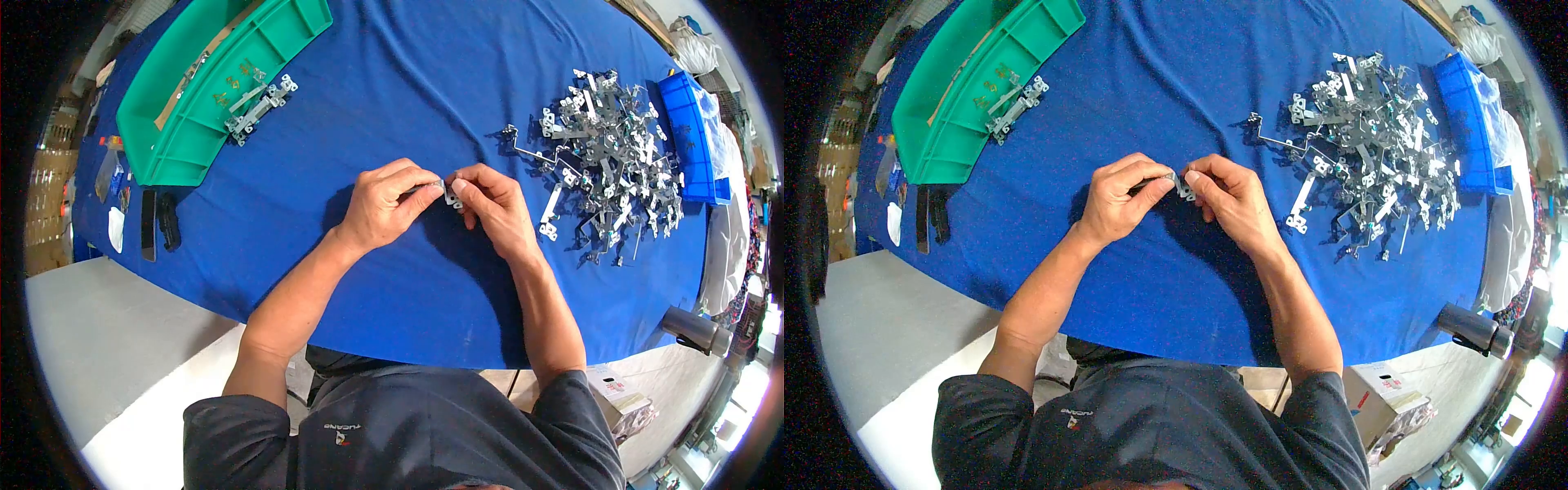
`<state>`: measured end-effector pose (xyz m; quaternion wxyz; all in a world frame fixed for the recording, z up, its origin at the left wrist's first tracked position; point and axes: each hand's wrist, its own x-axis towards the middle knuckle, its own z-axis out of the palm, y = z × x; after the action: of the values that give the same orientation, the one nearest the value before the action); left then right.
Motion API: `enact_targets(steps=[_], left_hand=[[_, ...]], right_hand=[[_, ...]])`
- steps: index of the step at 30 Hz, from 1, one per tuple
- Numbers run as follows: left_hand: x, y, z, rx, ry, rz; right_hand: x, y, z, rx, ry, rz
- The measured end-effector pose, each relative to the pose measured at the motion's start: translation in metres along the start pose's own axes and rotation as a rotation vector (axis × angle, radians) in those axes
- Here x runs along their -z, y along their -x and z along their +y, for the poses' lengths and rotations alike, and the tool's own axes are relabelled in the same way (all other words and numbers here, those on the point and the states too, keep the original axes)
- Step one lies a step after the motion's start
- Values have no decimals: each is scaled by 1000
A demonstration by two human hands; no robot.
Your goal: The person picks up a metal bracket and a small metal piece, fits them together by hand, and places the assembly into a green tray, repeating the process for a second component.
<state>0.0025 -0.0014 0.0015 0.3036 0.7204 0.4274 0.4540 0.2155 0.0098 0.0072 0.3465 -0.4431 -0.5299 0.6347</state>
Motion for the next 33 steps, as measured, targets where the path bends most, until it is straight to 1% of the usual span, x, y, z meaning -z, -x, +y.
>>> enact_targets(steps=[1, 3, 4, 7, 12, 14, 16, 20, 23, 26, 28, 31, 33], left_hand=[[0, 0, 0, -9, -8, -10], [1, 0, 0, -27, -23, -30], [1, 0, 0, -9, -10, -11], [2, -1, 0, 15, 21, 64], [1, -3, -7, 6, 37, 227], [3, -2, -6, 39, 36, 187], [5, 0, -3, 91, 41, 133], [5, -1, -3, 74, 65, 127], [4, -1, -3, 70, 84, 121], [5, -1, -1, 84, 88, 113], [3, 1, -4, 116, 123, 117], [1, 0, -6, 71, 80, 136], [2, 0, -3, 101, 81, 117]], right_hand=[[1, 1, 0, -5, 24, 9], [-2, 0, 2, 60, -81, 67], [-4, -1, 3, 92, -133, 95], [-7, -4, 2, 87, -296, 257], [-4, 1, -4, -87, 2, 49], [-5, 2, -3, -69, 78, 24], [-5, 2, -3, -43, 81, 15], [-4, 2, -8, -68, 175, -30], [-7, 2, -4, -27, 162, 19], [-5, 2, -2, -21, 82, 34], [-4, 1, -2, -28, 100, 14], [-2, 1, 0, -41, 131, -17], [-3, 1, 0, -32, 157, -18]])
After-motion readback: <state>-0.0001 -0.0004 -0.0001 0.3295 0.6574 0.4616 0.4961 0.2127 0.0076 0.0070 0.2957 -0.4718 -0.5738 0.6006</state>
